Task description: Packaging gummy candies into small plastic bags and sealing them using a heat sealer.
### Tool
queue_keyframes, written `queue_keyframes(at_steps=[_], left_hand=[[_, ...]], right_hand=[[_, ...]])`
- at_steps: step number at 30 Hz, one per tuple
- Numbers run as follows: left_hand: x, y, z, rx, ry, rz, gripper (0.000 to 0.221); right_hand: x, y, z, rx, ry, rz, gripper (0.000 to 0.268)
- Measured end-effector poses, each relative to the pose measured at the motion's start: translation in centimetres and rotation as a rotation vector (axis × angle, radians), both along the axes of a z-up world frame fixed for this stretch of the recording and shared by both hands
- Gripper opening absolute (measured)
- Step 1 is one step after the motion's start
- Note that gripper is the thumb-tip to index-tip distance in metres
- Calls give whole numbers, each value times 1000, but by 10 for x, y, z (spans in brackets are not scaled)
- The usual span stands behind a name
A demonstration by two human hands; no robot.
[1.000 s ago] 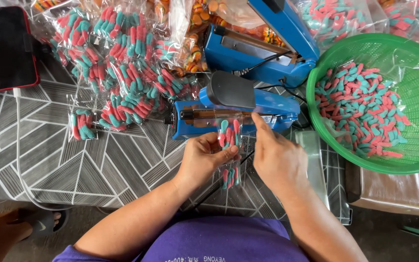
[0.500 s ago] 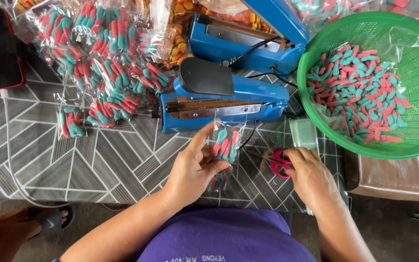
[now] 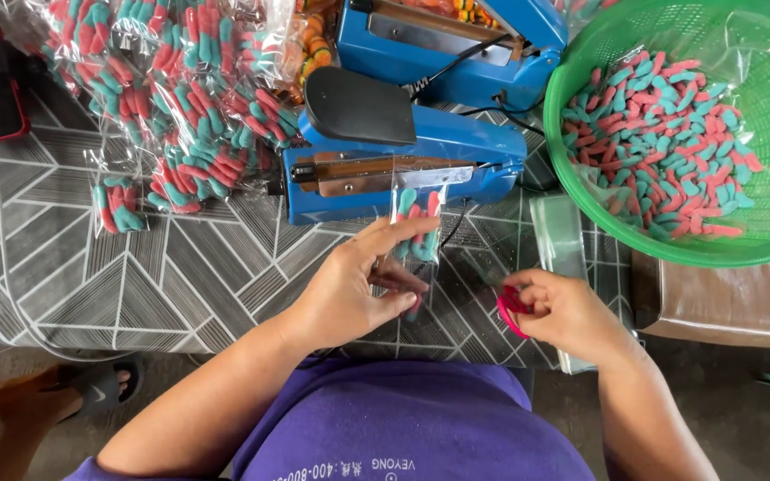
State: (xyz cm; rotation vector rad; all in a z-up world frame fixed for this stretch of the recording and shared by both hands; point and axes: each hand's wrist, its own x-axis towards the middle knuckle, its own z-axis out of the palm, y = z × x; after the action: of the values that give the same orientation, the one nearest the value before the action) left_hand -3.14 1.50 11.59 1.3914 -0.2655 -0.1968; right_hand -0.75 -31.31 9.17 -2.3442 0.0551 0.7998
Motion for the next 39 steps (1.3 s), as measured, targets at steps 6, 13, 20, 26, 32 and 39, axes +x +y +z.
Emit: queue_keyframes(at_steps=[6,13,20,26,32,39], left_hand=[[1,0,19,-60,32,-107,78],[-1,-6,37,-46,50,-145,78],[-1,-12,40,5,41,-203,79],[-1,-13,44,17,43,-196,77],[5,-9,42,190,57,-316,83],[4,-14,38,201,33,-315,90]], right_hand=[[-10,-6,14,589,-72,6,46],[-1,8,34,712,32,301,76],[1,2,17,668,-19,352,66],[-4,4,22,728,-47,305,54],[-6,12,44,593,188,160,49],[-1,28,48,643,76,390,40]])
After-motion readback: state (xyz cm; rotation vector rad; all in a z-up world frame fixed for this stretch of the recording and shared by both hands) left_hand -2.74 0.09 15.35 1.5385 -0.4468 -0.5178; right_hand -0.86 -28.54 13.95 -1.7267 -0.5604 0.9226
